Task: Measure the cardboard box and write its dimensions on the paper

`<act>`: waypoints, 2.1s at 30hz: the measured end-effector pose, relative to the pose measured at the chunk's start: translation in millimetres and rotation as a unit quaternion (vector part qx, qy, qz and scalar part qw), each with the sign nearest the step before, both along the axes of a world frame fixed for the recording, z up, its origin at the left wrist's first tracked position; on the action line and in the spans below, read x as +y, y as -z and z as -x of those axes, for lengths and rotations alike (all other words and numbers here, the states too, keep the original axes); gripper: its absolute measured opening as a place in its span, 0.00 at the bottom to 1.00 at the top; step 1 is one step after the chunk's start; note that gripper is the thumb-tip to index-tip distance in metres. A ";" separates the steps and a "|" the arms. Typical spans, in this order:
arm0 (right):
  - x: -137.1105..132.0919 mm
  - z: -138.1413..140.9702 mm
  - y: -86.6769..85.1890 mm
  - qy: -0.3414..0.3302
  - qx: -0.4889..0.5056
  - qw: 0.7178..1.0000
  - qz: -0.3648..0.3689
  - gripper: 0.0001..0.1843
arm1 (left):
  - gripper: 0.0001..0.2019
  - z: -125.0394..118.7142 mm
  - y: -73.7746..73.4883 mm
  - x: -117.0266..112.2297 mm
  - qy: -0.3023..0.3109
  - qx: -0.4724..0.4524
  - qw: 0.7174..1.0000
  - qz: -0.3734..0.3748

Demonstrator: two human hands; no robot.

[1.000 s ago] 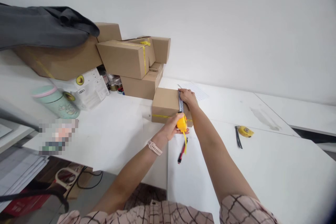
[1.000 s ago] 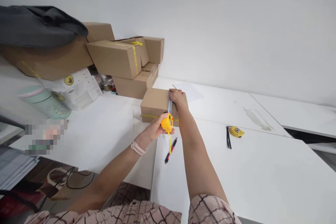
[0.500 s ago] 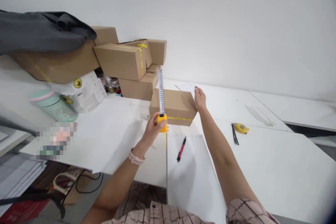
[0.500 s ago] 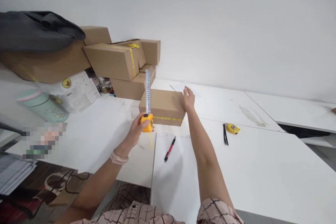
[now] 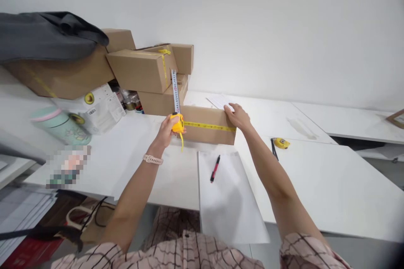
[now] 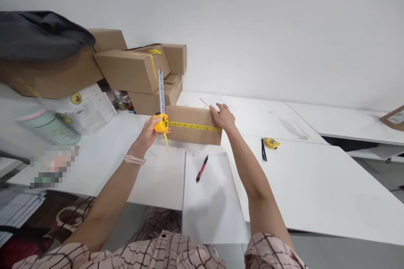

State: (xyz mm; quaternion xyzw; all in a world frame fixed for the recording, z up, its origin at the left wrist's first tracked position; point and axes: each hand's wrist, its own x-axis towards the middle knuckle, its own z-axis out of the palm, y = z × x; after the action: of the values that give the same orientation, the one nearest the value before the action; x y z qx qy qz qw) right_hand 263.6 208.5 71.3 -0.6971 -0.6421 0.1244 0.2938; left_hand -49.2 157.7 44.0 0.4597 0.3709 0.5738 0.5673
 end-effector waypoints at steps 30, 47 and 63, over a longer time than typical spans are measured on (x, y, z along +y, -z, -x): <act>54.1 38.7 -26.7 0.015 -0.068 0.998 0.011 0.36 | 0.25 -109.1 77.2 -93.9 0.149 0.009 0.985 0.082; 60.4 40.6 -20.4 0.040 -0.078 0.996 -0.008 0.40 | 0.27 -97.2 76.7 -93.1 0.149 0.001 0.984 0.096; -30.8 56.2 45.8 0.007 -0.051 0.989 -0.139 0.30 | 0.35 -6.0 69.8 -201.6 0.194 0.071 0.971 0.117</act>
State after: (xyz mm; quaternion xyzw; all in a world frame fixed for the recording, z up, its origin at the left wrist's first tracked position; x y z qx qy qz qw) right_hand 207.4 177.7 25.5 -0.6597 -0.6621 -0.0034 0.3555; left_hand -43.2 -43.9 -25.9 0.4930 0.3788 0.3710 0.6898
